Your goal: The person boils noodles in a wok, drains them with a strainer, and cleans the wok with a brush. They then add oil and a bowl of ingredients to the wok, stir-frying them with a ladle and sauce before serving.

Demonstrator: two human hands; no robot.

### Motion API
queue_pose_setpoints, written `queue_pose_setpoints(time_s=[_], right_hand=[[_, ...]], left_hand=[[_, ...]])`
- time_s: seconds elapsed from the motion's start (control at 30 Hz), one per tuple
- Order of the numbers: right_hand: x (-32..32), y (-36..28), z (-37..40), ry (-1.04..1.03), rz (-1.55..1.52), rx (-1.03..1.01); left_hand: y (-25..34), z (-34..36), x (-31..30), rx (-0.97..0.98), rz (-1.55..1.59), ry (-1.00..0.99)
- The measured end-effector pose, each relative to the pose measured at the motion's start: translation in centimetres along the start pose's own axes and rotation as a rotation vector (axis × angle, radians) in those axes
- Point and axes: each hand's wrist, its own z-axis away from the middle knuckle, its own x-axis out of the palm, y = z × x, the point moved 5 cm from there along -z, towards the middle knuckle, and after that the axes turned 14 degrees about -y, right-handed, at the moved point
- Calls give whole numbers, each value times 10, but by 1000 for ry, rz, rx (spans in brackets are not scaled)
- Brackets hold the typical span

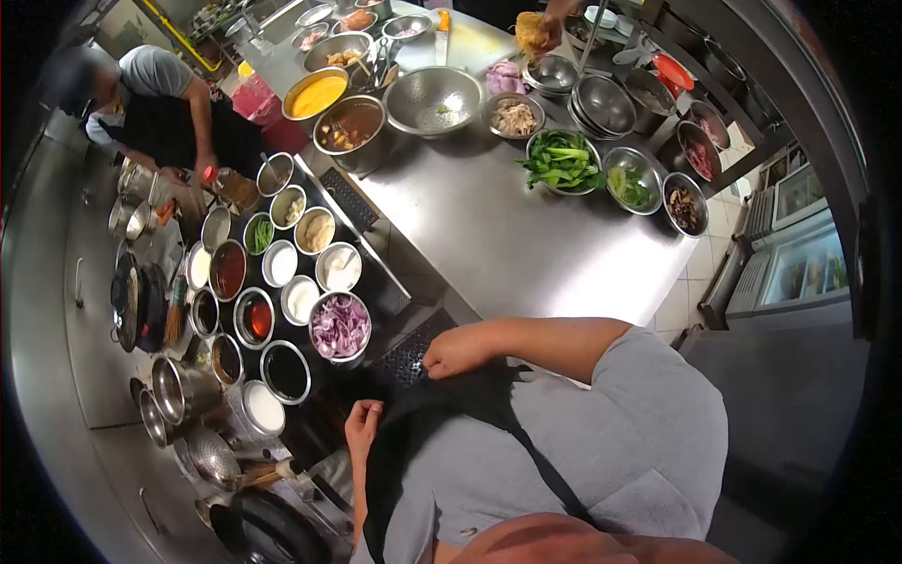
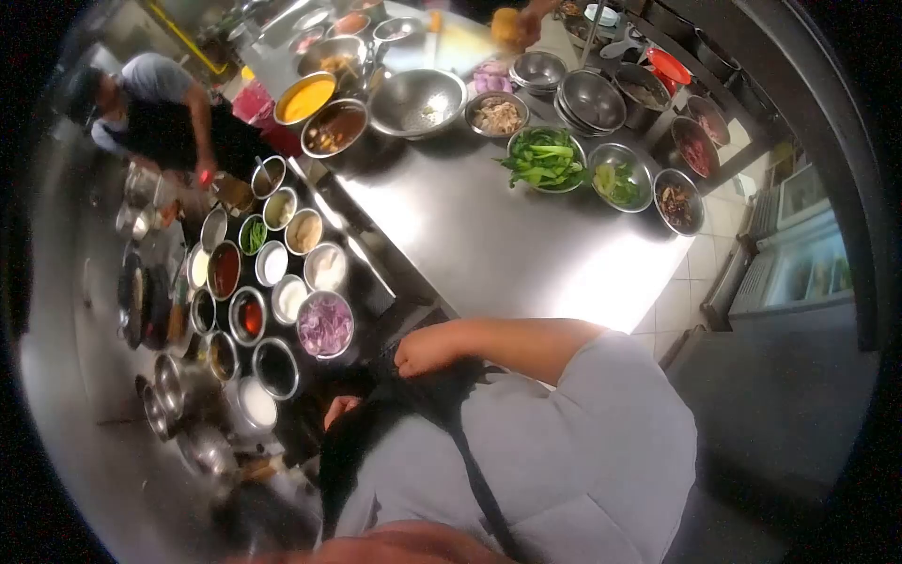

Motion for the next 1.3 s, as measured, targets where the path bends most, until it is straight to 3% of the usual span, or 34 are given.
queue_pose_setpoints(time_s=[0.13,0.2,0.23,0.3,0.9,1.03,1.13,1.3], right_hand=[[5,15,-8,-33,-31,10],[5,18,-5,-16,-38,-7],[4,17,-2,-1,-28,-20],[6,23,-3,-4,-42,-16],[12,36,15,129,-109,49],[18,76,31,281,-170,181],[36,122,49,406,-76,414],[74,112,82,242,-163,536]], left_hand=[[0,-2,4,-52,-109,16],[7,0,8,-291,-256,-13],[1,1,8,-302,-260,-18],[-2,-6,7,-122,-135,-36],[-11,-17,-1,-75,-102,-52],[47,-26,3,-36,-41,-61],[78,-57,-6,242,-313,-107],[139,-116,9,313,-314,-181]])
